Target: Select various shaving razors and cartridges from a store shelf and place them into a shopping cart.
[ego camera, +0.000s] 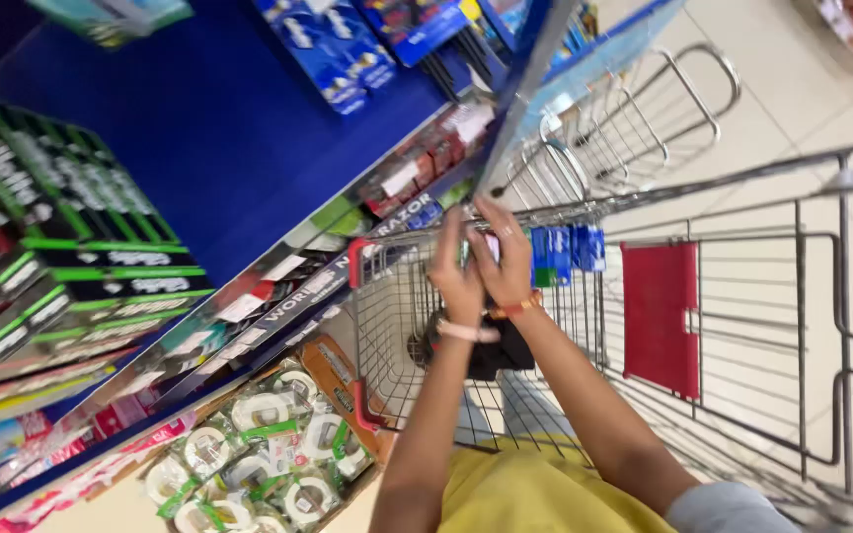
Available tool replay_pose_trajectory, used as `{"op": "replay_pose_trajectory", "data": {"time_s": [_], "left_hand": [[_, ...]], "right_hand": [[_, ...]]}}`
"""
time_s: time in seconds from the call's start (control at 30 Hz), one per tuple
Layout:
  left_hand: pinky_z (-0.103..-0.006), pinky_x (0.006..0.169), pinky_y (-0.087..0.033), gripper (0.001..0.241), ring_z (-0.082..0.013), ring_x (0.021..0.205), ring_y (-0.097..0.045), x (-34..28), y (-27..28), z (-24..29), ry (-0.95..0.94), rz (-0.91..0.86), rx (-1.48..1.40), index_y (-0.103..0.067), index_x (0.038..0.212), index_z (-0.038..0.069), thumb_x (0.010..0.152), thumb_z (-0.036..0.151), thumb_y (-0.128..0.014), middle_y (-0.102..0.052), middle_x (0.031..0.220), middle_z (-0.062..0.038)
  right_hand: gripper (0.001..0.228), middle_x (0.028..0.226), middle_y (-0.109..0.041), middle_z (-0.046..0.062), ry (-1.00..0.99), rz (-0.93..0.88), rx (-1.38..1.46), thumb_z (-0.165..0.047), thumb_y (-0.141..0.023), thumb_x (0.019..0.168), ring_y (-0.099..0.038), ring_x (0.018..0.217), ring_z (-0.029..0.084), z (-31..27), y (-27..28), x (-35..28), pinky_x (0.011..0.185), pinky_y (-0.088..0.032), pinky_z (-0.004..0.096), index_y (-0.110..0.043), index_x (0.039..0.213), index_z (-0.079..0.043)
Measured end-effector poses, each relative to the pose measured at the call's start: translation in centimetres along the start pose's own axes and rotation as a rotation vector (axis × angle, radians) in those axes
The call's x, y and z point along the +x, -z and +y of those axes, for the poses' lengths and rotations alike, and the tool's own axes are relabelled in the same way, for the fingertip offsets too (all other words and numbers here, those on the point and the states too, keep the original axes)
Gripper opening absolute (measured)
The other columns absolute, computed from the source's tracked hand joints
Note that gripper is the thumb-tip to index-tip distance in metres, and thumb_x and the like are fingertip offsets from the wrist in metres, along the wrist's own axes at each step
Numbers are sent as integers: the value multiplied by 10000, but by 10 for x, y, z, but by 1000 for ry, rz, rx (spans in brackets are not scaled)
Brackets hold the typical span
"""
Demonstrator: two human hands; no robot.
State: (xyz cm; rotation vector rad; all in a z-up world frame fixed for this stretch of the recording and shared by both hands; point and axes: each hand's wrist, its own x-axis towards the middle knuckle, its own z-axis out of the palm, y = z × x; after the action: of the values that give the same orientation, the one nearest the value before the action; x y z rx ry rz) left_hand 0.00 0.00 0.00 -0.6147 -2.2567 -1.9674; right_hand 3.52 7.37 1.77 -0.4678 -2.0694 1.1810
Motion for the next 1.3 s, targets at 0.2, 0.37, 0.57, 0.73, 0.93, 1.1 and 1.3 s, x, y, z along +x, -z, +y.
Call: {"op": "replay_pose_trajectory", "data": {"time_s": [0.2,0.37,0.57,0.73,0.93,1.1,1.3], "left_hand": [[-373,905,-573,424,-332,1010,-748,-149,-62,-71,370,-373,14,-649,1360,21,937,44,-652,-739,1150,-222],[-409,1027,-534,456,-402,1205,-666,-205,-125,-151,278,-603,-18,-612,1342,-27,886,-28,-599,-675,1287,-271],[-424,1116,-449,522,-435,1343,-526,-190,-179,-191,307,-846,160,-564,1351,-63,830,-75,-576,-532,1445,-295],[-457,1232,-228,546,-305,1491,-342,-197,-201,-240,-420,-1087,878,-527,1417,-24,875,18,-568,-399,1573,-181],[-486,1283,-69,571,-244,1568,-226,-189,-188,-247,-417,-1208,1236,-504,1505,40,957,173,-588,-335,1642,-88],[-452,1274,-68,712,-232,1573,-158,-197,-189,-261,-326,-1330,1229,-508,1473,48,866,358,-714,-281,1677,-71],[-421,1301,-68,566,-171,1574,-165,-228,-192,-310,-431,-1125,1195,-528,1470,90,939,244,-651,-281,1682,-16]], "right_hand": [[332,1178,-740,155,-375,87,-1,-68,-675,956,-727,1017,221,171,62,-159,889,-579,335,-675,1279,8],[345,1104,-761,172,-841,153,77,-148,-655,974,-744,987,235,323,84,-238,855,-592,343,-672,1252,56],[406,1206,-729,206,-998,26,-205,-172,-639,951,-713,1093,288,450,75,-264,933,-556,355,-680,1294,43],[479,1361,-671,179,-1164,130,192,-211,-598,995,-692,1189,264,492,65,-271,981,-563,336,-577,1418,11],[782,1249,-667,269,-775,-284,-472,-143,-931,669,-663,1144,361,407,76,-205,982,-531,399,-575,1333,66],[755,1124,-700,280,-821,-332,-518,-170,-912,708,-700,1043,397,402,71,-203,886,-565,426,-555,1317,97],[553,1045,-745,218,-932,-357,-382,-180,-805,778,-744,900,376,396,74,-206,810,-582,447,-617,1259,18]]}}
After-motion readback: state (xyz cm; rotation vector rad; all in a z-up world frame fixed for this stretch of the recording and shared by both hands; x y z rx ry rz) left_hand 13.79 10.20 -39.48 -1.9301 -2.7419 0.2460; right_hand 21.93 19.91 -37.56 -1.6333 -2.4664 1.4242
